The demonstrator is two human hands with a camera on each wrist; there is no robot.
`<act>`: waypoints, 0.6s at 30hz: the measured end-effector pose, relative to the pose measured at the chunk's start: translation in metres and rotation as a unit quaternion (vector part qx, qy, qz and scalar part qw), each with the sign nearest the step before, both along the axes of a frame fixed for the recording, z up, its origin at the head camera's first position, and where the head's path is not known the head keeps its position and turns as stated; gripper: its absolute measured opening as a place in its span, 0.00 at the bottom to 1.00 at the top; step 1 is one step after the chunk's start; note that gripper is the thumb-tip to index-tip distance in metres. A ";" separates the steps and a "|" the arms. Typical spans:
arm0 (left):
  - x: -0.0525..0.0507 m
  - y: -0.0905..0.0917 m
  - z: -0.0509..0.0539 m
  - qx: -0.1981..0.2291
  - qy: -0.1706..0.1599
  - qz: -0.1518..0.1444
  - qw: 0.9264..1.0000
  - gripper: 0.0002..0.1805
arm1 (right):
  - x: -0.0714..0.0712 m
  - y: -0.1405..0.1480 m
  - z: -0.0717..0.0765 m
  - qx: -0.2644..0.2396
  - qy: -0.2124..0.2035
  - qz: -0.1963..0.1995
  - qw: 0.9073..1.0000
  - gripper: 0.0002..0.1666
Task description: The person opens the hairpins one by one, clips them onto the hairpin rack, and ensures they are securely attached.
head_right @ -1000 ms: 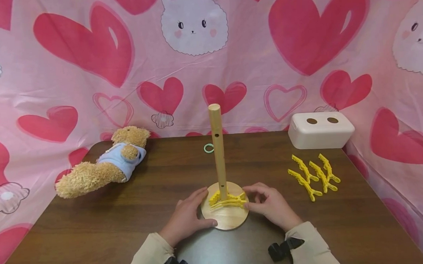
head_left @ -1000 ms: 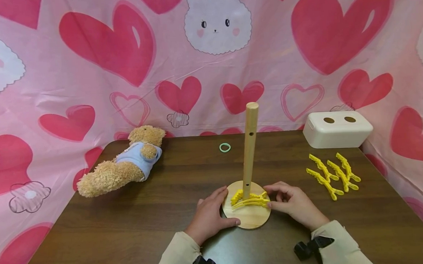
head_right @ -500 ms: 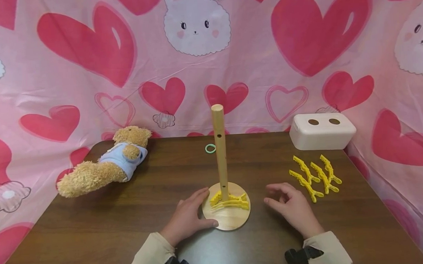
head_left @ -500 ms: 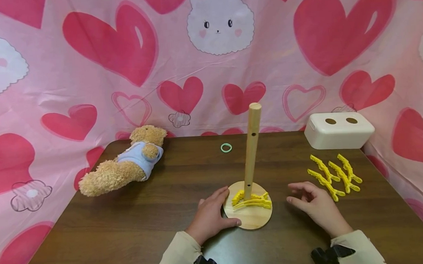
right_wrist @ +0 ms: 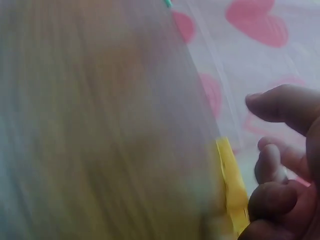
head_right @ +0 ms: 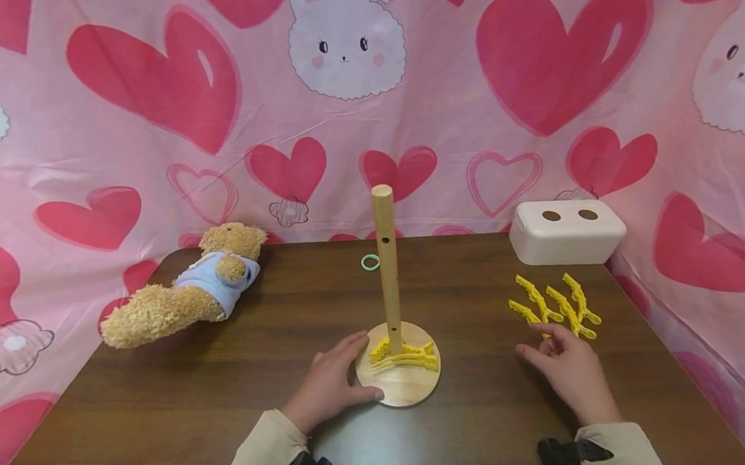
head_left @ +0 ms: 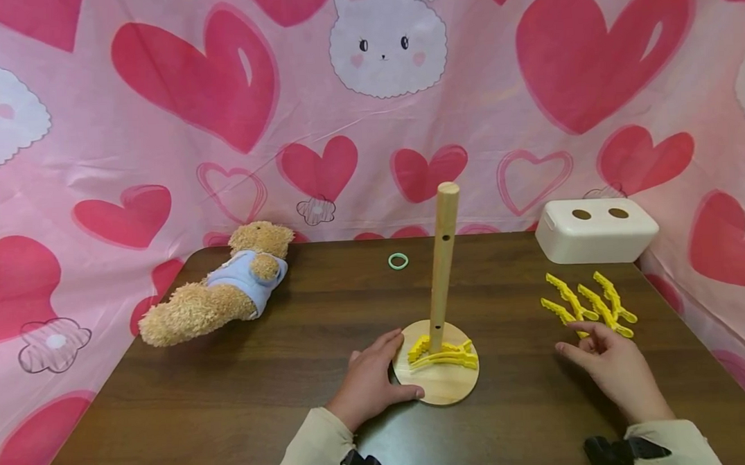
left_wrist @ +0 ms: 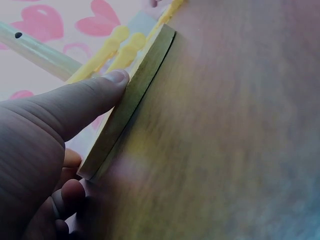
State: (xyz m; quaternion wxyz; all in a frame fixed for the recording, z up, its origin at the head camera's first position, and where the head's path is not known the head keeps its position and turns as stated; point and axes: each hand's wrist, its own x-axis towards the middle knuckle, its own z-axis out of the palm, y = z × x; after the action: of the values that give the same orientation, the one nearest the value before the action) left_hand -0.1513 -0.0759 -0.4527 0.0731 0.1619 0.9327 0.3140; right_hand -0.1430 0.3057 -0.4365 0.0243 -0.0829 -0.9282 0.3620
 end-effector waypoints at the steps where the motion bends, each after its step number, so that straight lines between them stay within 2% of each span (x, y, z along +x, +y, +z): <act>1: 0.000 0.000 0.000 0.000 -0.001 0.000 1.000 0.55 | 0.001 0.005 0.000 0.007 -0.007 -0.003 1.000 0.43; 6: 0.000 0.000 0.000 0.002 0.000 0.000 1.000 0.55 | 0.001 0.025 0.000 0.034 -0.034 -0.012 0.999 0.48; 12: 0.000 0.000 -0.001 -0.002 0.004 0.000 1.000 0.55 | -0.003 0.036 0.001 0.041 -0.079 -0.015 0.996 0.51; 18: 0.000 0.000 -0.002 -0.002 0.001 0.001 1.000 0.55 | -0.005 0.039 -0.002 0.072 -0.067 0.011 0.995 0.45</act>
State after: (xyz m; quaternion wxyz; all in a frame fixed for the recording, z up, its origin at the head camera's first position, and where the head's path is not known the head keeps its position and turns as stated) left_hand -0.1510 -0.0762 -0.4549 0.0721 0.1608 0.9335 0.3123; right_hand -0.1481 0.3444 -0.4382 -0.0360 -0.0952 -0.9522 0.2879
